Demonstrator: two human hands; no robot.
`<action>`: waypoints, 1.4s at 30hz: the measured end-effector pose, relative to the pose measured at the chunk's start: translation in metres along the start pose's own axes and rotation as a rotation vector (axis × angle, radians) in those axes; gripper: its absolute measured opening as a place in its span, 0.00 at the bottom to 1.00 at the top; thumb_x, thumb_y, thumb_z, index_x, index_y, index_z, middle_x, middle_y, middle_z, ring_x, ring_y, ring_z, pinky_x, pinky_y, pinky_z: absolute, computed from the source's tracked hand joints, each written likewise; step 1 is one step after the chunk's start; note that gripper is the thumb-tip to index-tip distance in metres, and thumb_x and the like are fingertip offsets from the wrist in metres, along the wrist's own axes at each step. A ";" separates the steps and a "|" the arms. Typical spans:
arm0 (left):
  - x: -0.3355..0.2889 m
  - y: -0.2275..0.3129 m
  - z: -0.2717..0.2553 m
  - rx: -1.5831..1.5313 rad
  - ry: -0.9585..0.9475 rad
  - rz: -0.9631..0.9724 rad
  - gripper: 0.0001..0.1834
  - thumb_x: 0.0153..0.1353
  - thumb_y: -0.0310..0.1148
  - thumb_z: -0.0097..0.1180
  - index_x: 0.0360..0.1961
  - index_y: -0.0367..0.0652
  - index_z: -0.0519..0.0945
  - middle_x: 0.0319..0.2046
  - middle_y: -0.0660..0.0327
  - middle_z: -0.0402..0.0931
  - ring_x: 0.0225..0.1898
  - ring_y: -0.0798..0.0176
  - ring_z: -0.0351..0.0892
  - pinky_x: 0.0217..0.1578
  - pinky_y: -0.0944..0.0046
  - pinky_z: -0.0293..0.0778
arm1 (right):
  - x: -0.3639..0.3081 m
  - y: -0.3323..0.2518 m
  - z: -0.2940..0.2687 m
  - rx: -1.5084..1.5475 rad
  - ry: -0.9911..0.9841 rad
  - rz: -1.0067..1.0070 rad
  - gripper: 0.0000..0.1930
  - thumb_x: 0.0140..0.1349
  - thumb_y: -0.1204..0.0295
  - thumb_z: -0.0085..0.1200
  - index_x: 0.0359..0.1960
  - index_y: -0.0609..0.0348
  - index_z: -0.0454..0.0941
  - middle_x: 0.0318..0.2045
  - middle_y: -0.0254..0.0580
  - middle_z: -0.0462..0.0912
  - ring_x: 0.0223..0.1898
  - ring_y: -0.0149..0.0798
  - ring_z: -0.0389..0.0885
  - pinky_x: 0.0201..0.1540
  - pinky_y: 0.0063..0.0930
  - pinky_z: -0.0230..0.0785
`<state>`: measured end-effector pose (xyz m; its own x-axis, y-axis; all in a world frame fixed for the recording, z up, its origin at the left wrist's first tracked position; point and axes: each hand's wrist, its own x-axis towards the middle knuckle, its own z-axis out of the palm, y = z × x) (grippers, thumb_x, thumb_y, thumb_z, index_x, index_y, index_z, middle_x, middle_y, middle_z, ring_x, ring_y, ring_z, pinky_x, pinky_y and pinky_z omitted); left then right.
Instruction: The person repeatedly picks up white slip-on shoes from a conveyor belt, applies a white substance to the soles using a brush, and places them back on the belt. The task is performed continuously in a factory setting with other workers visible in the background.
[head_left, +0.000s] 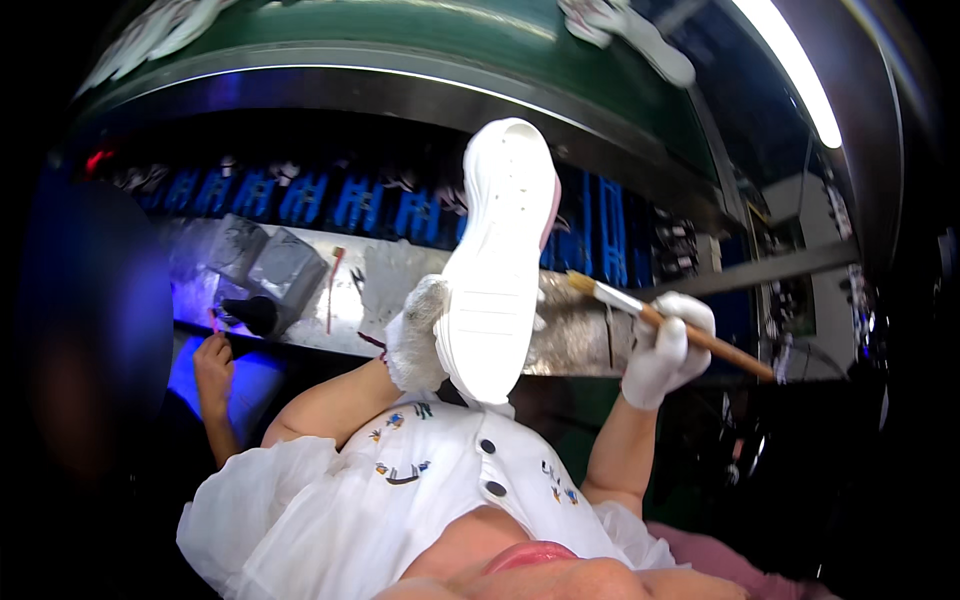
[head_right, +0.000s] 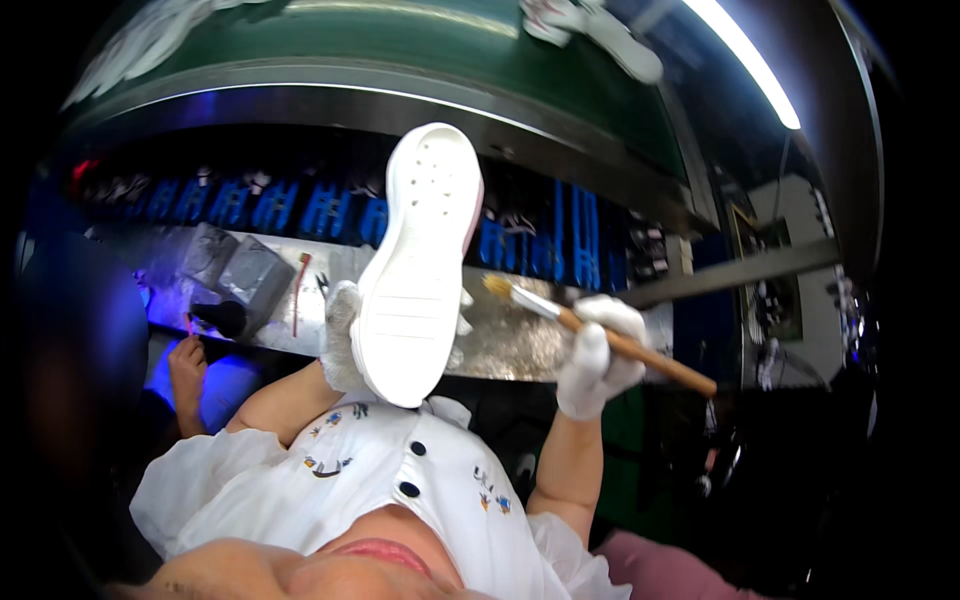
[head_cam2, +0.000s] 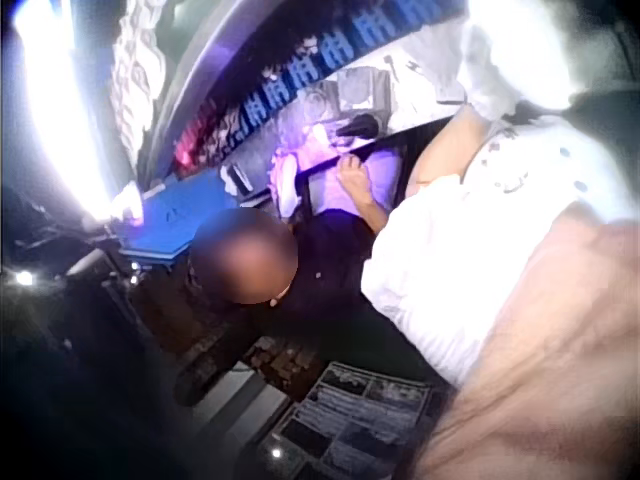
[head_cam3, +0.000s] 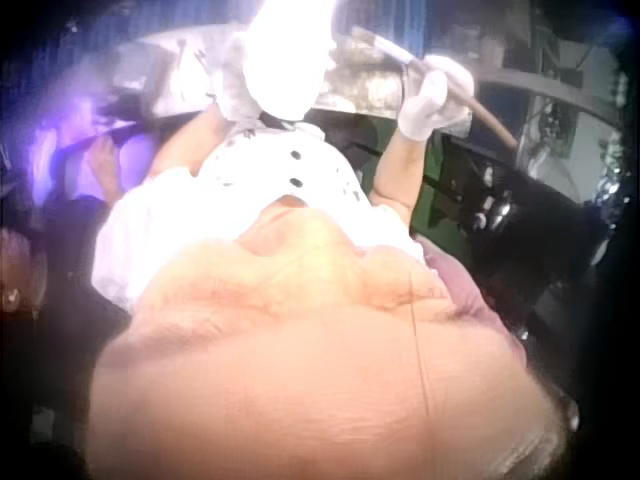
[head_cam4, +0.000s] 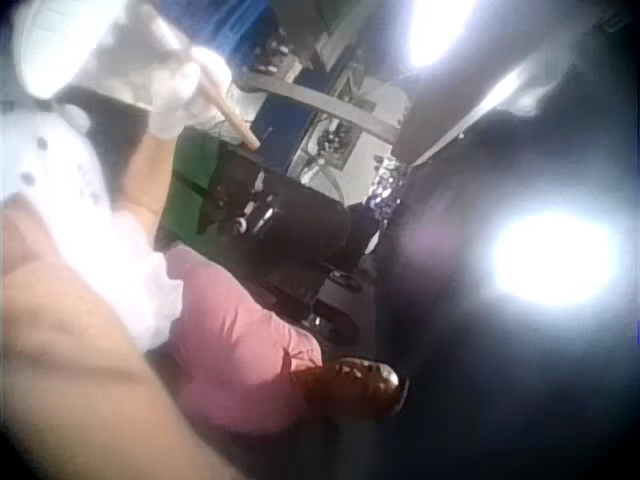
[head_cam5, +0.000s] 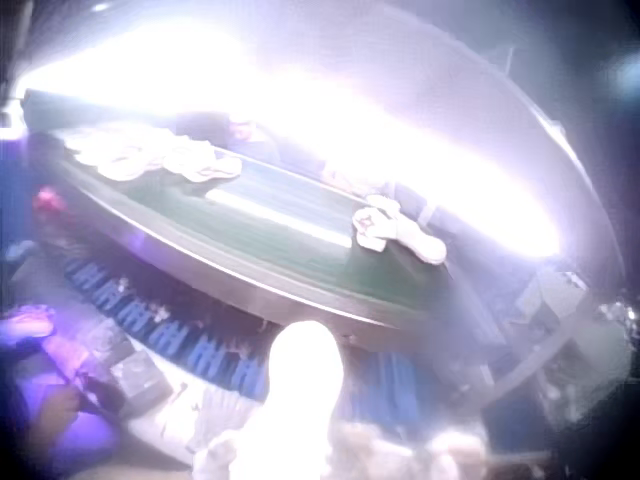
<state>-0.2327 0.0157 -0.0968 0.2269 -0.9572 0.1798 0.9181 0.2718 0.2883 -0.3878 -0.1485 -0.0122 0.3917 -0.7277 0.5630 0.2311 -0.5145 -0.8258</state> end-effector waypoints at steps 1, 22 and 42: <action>0.000 0.013 0.004 -0.019 -0.049 0.024 0.53 0.56 0.63 0.58 0.72 0.40 0.55 0.65 0.43 0.65 0.61 0.41 0.73 0.59 0.46 0.74 | -0.001 0.000 0.004 0.116 -0.014 -0.027 0.10 0.61 0.69 0.50 0.37 0.65 0.75 0.29 0.38 0.75 0.23 0.24 0.72 0.26 0.12 0.65; 0.149 0.224 0.014 1.305 0.469 0.566 0.23 0.68 0.39 0.52 0.59 0.35 0.73 0.52 0.54 0.76 0.51 0.60 0.78 0.53 0.61 0.75 | -0.040 0.042 0.009 0.069 -0.013 0.292 0.06 0.64 0.76 0.52 0.40 0.65 0.77 0.35 0.38 0.79 0.29 0.28 0.80 0.32 0.20 0.73; 0.341 0.220 -0.004 2.403 0.107 0.752 0.33 0.58 0.44 0.60 0.61 0.38 0.72 0.62 0.40 0.68 0.61 0.43 0.72 0.59 0.54 0.71 | -0.070 0.053 -0.018 0.105 0.180 0.538 0.07 0.67 0.74 0.49 0.42 0.63 0.77 0.26 0.37 0.80 0.22 0.22 0.74 0.24 0.14 0.66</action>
<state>0.0481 -0.2513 0.0247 0.2572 -0.6836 0.6831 -0.9539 -0.0664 0.2927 -0.4188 -0.1330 -0.0950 0.3229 -0.9450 0.0519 0.1324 -0.0092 -0.9912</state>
